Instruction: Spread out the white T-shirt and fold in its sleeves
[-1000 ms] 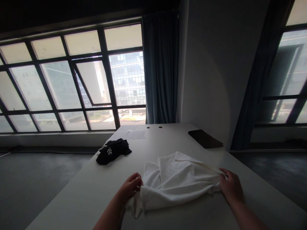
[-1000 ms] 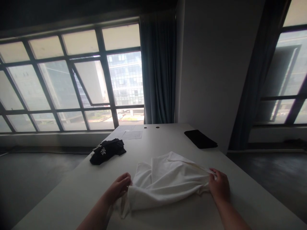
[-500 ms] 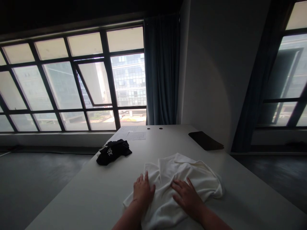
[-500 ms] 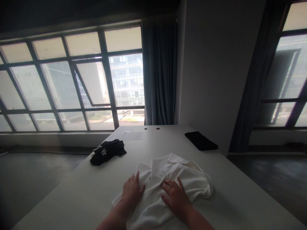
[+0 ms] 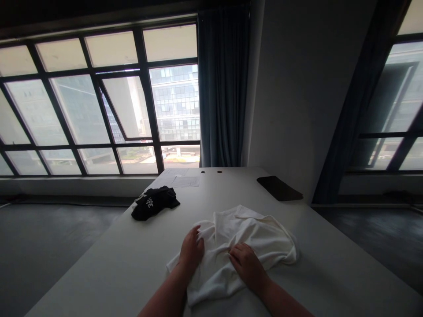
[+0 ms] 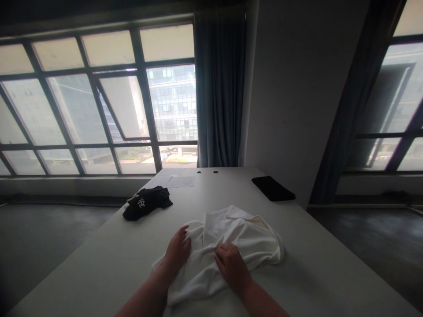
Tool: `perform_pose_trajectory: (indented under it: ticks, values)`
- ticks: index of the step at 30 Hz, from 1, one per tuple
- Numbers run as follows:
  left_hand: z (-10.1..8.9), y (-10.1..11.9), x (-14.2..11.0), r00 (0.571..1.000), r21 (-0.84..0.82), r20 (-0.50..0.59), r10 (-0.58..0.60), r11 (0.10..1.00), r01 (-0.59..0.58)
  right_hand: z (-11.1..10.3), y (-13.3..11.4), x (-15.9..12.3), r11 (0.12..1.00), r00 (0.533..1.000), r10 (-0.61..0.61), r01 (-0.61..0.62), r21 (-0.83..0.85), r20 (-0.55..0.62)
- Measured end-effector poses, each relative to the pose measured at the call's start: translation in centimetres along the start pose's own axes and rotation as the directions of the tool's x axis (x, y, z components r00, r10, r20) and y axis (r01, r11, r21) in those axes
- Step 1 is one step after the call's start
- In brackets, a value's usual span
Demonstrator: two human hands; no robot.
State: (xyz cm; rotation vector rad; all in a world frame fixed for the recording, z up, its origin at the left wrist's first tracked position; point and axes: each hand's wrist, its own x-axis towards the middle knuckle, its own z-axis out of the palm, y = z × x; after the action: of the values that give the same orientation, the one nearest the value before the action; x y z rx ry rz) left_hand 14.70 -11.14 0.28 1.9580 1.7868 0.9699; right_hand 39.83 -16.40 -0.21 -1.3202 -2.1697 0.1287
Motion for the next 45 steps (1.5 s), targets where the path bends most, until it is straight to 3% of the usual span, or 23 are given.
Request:
perform_pose_trajectory:
  ticks: [3,6,12,15,22,25,27,29,32,35,39,42,45]
  values:
    - [-1.4,0.1,-0.5,0.993,0.311,0.019,-0.117,0.944,0.105,-0.3,0.5,-0.4,0.999,0.998,-0.035,0.036,0.035,-0.043]
    - [-2.4,0.3,-1.0,0.993,0.413,0.068,-0.095,0.909,0.059,-0.6,0.8,-0.6,0.998,0.997,-0.046,0.049,0.038,-0.068]
    - [-1.6,-0.8,-1.0,0.982,0.165,0.008,0.187,0.969,-0.186,-0.6,0.8,-0.6,0.997,0.995,-0.076,0.078,0.024,-0.07]
    - [-0.8,-1.8,-0.7,0.967,0.022,-0.059,0.248,0.969,-0.247,-0.9,0.9,-0.7,0.995,0.993,-0.097,0.099,0.023,-0.074]
    - [0.1,-3.7,0.2,0.984,-0.238,-0.123,0.128,0.959,-0.154,-1.7,-0.7,-1.8,0.974,0.977,-0.207,0.201,0.103,0.054]
    - [0.0,-3.8,0.4,0.993,-0.317,-0.1,0.056,0.944,-0.085,-2.1,-0.2,-1.2,0.97,0.973,-0.23,0.228,0.08,0.013]
    - [-0.3,-3.6,0.3,0.998,-0.299,-0.069,0.013,0.954,-0.033,-2.8,1.7,-0.5,0.986,0.979,-0.164,0.162,-0.024,-0.118]
    - [-0.6,-3.2,0.1,0.999,-0.236,-0.032,-0.02,0.972,0.012,-3.7,4.9,0.1,0.98,0.962,-0.026,-0.029,-0.198,-0.271]
    - [-0.9,-2.4,-0.3,1.0,-0.141,-0.014,0.025,0.99,-0.027,-5.3,10.7,0.2,0.836,0.865,0.281,-0.434,-0.337,-0.416]
    - [-0.8,-1.7,-0.6,0.987,-0.112,0.018,0.16,0.981,-0.157,-6.6,15.2,-0.8,0.673,0.754,0.522,-0.651,-0.35,-0.398]
    - [-0.3,-1.1,-0.9,0.966,-0.209,0.093,0.243,0.953,-0.219,-7.8,17.2,-1.9,0.581,0.659,0.682,-0.752,-0.312,-0.317]
    - [-0.1,-0.9,-1.0,0.981,-0.285,0.054,0.189,0.944,-0.166,-8.5,17.0,-2.2,0.557,0.62,0.734,-0.783,-0.279,-0.276]
    - [-0.3,-1.1,-0.8,0.998,-0.42,0.013,0.067,0.906,-0.056,-8.7,16.6,-2.3,0.559,0.613,0.753,-0.788,-0.259,-0.238]
